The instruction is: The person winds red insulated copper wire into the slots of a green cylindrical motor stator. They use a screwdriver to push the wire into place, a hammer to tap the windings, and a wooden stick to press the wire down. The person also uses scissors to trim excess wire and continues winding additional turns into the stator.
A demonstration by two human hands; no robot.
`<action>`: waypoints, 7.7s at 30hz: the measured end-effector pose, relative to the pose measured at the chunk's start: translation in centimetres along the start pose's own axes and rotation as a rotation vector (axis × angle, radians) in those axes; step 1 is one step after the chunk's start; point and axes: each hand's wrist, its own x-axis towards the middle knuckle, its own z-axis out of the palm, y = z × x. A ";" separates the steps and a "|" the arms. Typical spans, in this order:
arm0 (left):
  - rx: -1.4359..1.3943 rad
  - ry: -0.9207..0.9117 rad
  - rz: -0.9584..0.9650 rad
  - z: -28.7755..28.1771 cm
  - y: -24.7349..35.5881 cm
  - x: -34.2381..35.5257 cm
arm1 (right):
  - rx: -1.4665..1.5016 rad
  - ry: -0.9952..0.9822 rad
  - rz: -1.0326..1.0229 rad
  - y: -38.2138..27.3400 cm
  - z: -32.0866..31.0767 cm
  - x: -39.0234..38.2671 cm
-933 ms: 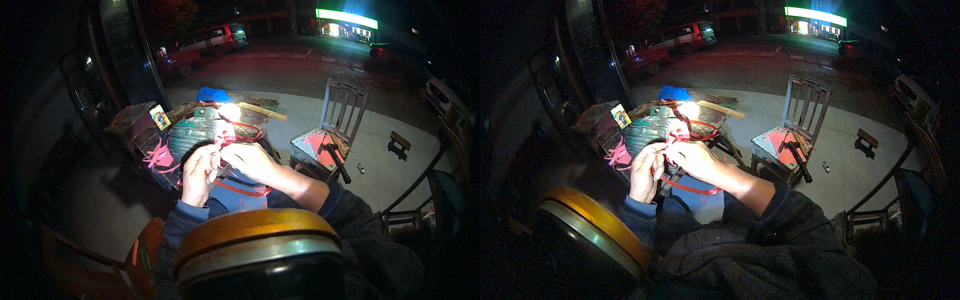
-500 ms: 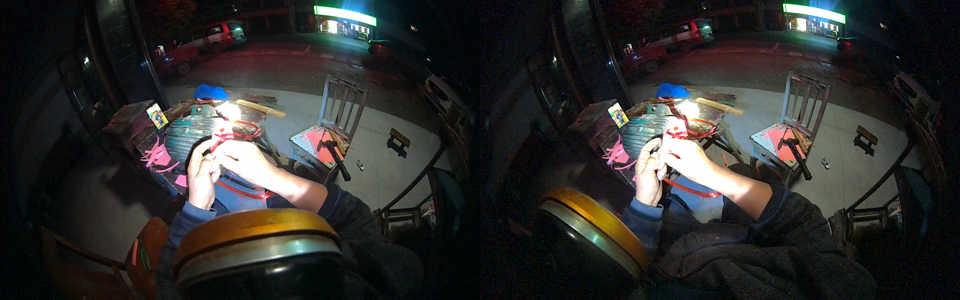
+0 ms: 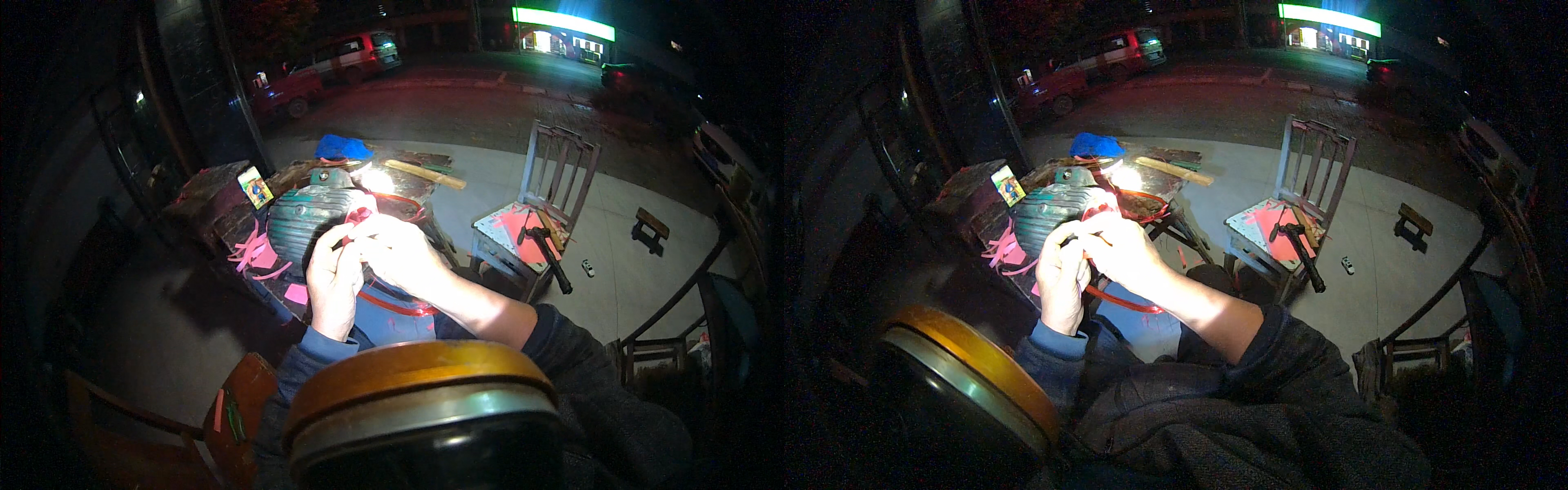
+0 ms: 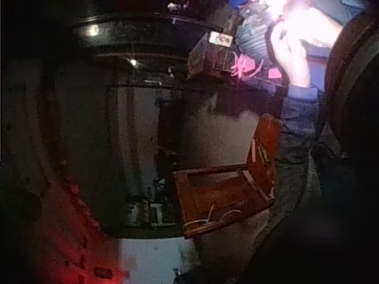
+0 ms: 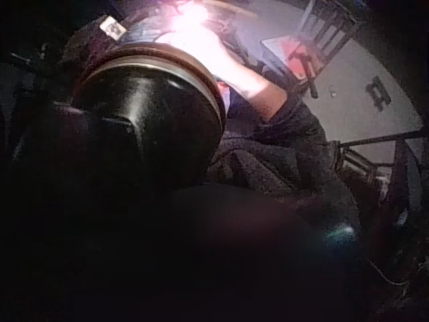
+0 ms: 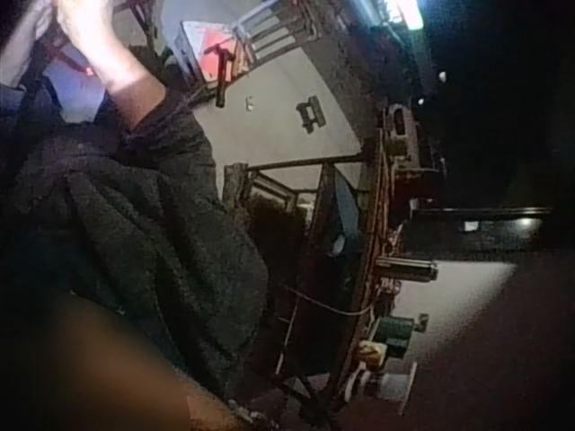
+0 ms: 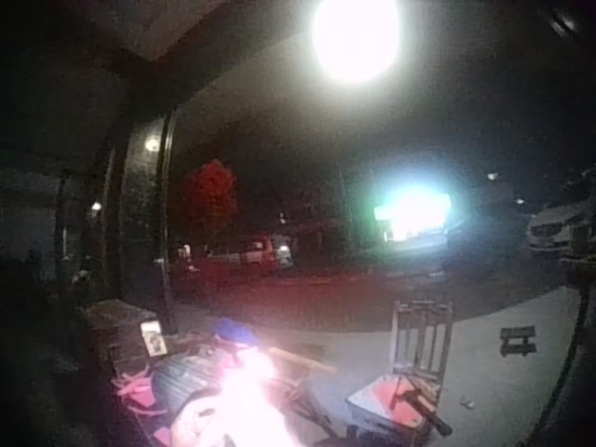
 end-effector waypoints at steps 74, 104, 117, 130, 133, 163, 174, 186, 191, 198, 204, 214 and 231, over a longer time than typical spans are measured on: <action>-0.038 -0.230 -0.613 -5.4 -3.6 6.6 | -0.585 -0.332 -0.152 11.7 -7.2 2.2; -0.112 -0.316 -0.287 -5.7 -5.7 9.9 | -0.619 -0.101 -0.430 9.6 -2.1 6.3; -0.127 -0.156 -0.393 -7.3 -2.5 6.9 | -0.727 -0.083 -0.163 18.5 -6.2 -3.2; 0.250 -0.097 -0.435 -6.5 -2.3 7.3 | -0.941 -0.169 -0.247 11.5 -5.0 2.4; 0.156 -0.143 -0.675 -4.5 -2.2 6.7 | -0.747 -0.258 -0.363 10.5 -2.6 3.6; 0.129 -0.166 -0.587 -5.0 -3.8 3.4 | -0.624 -0.379 -0.195 14.4 -2.8 0.1; 0.099 -0.154 -0.502 -8.0 -4.0 3.7 | -0.526 -0.551 0.280 18.7 -6.2 -4.3; 0.142 -0.268 -0.343 -9.2 -4.4 4.8 | 0.234 -0.710 0.294 9.2 -4.6 3.7; -0.199 -0.263 -0.569 -10.9 -5.6 5.0 | 0.539 -0.840 0.661 11.2 -4.3 4.3; -0.356 -0.198 -0.577 -7.1 -4.3 5.5 | 0.377 -0.611 0.559 12.4 -4.3 4.0; -0.246 -0.155 -0.550 -5.7 -4.6 5.4 | 0.243 -0.378 0.393 11.6 -3.9 3.4; 0.285 -0.134 -0.114 -5.9 -7.1 3.4 | 0.219 -0.280 0.478 11.7 -5.1 2.6; -0.118 0.100 -0.207 -3.1 -7.9 3.8 | 0.492 0.099 0.558 11.4 -2.4 1.1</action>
